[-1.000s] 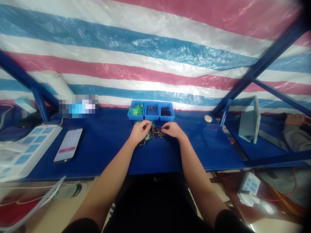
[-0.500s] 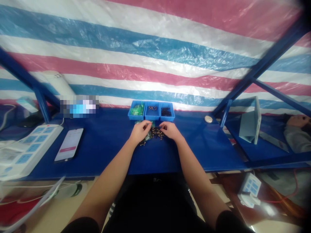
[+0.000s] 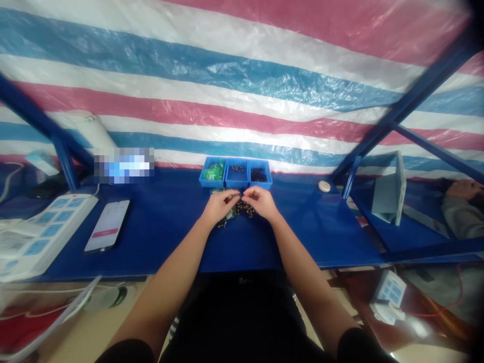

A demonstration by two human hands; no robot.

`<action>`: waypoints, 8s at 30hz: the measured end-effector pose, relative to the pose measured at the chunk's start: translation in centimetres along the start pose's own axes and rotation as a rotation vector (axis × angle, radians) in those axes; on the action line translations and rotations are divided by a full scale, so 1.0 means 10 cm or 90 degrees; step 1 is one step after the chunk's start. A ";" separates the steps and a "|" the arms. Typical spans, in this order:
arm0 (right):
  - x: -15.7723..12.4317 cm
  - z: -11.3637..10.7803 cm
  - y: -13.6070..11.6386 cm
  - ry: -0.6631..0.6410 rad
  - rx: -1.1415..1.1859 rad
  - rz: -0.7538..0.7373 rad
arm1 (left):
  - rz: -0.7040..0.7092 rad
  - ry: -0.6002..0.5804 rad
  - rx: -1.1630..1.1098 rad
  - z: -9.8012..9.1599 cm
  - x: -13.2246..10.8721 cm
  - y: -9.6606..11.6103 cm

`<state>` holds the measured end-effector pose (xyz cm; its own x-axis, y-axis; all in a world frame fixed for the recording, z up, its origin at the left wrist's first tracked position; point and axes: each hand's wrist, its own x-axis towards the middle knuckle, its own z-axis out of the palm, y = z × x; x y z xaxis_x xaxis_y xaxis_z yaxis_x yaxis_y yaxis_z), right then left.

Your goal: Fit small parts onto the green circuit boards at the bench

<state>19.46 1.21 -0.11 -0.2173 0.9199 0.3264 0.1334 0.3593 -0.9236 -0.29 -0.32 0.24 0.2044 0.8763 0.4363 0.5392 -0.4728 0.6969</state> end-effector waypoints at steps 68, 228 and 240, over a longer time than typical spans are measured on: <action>-0.03 0.13 -0.06 0.029 0.042 0.057 | -0.004 0.012 -0.007 -0.02 0.00 0.01; 0.19 -0.30 0.12 -0.006 -0.037 0.071 | 0.000 0.036 0.026 -0.04 -0.01 0.03; 0.04 -0.34 0.05 -0.134 -0.414 0.032 | -0.012 0.029 0.030 -0.04 -0.02 0.02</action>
<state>22.70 2.28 0.27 -0.3705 0.9113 0.1798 0.6876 0.3992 -0.6065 -0.56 -0.60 0.57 0.1569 0.8790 0.4503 0.5804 -0.4510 0.6780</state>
